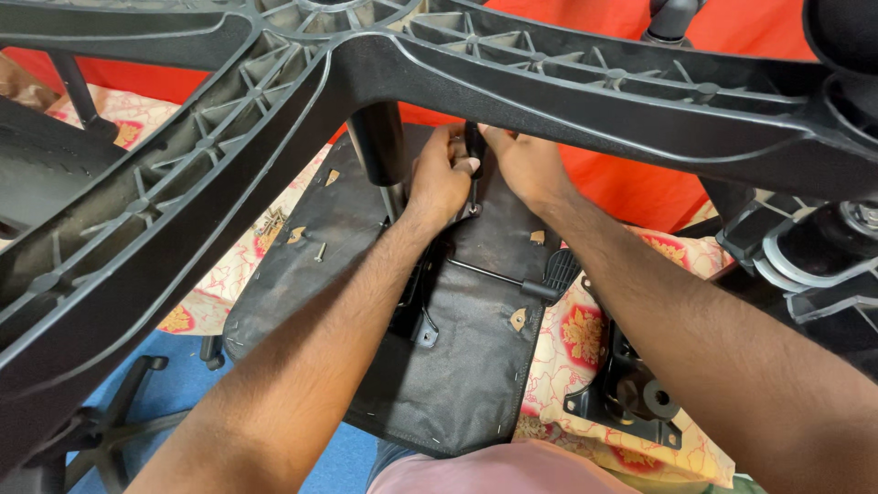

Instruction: The person assembles an office chair by attaching the base with casters to the seat using a screwdriver and screws. They align the components, insert screws, and tighten them to secure the base to the seat.

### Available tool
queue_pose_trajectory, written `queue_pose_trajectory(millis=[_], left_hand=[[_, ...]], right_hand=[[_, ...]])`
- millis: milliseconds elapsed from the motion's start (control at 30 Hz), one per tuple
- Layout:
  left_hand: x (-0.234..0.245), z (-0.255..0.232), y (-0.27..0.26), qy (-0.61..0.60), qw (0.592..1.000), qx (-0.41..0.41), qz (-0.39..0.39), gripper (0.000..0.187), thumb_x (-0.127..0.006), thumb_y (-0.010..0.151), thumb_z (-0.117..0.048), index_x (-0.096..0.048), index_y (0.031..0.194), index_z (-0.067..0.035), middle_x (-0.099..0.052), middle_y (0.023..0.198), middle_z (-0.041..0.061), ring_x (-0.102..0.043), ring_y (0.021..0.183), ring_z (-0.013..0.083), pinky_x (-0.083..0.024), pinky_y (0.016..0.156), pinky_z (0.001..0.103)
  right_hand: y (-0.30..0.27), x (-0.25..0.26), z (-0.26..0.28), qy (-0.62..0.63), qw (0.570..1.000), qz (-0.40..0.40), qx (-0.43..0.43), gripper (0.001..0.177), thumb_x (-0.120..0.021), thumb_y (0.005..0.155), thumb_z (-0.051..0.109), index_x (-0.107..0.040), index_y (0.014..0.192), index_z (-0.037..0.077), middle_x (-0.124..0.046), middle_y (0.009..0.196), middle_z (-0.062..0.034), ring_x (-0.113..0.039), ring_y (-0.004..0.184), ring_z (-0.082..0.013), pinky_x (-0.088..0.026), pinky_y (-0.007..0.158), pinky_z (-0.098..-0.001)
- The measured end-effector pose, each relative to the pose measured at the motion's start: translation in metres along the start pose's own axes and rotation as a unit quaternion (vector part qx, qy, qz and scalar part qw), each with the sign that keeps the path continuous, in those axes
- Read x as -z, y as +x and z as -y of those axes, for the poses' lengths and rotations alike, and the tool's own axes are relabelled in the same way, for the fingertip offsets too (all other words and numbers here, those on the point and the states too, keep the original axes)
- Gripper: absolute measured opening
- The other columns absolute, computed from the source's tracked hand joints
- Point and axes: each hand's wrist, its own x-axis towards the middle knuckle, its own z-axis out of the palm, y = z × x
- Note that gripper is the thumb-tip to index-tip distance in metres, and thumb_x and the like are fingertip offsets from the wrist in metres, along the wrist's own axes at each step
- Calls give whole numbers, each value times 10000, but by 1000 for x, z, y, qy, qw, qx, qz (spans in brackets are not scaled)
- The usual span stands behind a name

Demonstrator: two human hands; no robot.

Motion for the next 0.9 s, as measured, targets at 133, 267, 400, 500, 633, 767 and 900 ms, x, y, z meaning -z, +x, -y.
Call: queue_pose_trajectory(millis=[133, 267, 400, 500, 633, 767, 900], left_hand=[[-2, 0, 1, 75, 996, 43, 1, 522, -837, 828, -101, -585, 1279, -24, -702, 1063, 96, -701, 1009, 198, -594, 910, 331], [-4, 1, 2, -24, 984, -176, 18, 627, -842, 860, -12, -473, 1366, 20, -632, 1225, 96, -607, 1156, 182, -490, 980, 353], [0, -3, 1, -25, 999, -11, 34, 595, -708, 850, -50, -504, 1409, -44, -740, 1023, 39, -713, 992, 136, -563, 914, 293], [0, -8, 0, 33, 999, 37, 13, 605, -816, 803, -83, -540, 1336, -18, -721, 1005, 63, -706, 972, 165, -573, 905, 299], [-5, -5, -1, 17, 997, -68, 29, 569, -828, 860, -43, -521, 1336, 16, -651, 1135, 99, -634, 1071, 193, -518, 928, 317], [-4, 1, 2, -95, 991, -67, 63, 508, -656, 881, -56, -530, 1372, -23, -741, 1117, 44, -705, 1069, 132, -546, 920, 280], [-1, -1, 2, 25, 999, 25, 23, 519, -817, 812, -121, -592, 1267, -12, -726, 1065, 92, -719, 991, 179, -572, 914, 308]], right_hand=[[-5, 2, 1, 71, 996, 39, 24, 219, -737, 957, 127, -669, 1139, 27, -696, 1055, -17, -649, 961, -103, -550, 815, -285], [0, 3, -1, 63, 995, 29, 71, 209, -718, 985, 128, -693, 1163, 21, -712, 1082, -35, -659, 1004, -119, -556, 874, -294], [1, 10, -1, 6, 999, 18, -45, 199, -663, 1041, 194, -720, 1150, 37, -721, 1058, -45, -659, 974, -133, -530, 848, -300], [-6, 8, 1, 45, 996, 28, 69, 245, -729, 993, 180, -689, 1179, 26, -707, 1104, -37, -649, 1023, -120, -542, 875, -300], [-5, 8, 2, 19, 999, 23, -14, 224, -723, 992, 203, -715, 1133, 29, -689, 998, -53, -629, 910, -142, -528, 777, -328], [1, 10, 0, 47, 999, 25, -5, 215, -664, 1025, 214, -713, 1147, 44, -721, 1060, -17, -669, 984, -117, -555, 857, -294], [-2, 9, -1, 60, 997, 51, 7, 243, -710, 994, 203, -701, 1165, 31, -709, 1066, -19, -647, 983, -112, -544, 851, -291]])
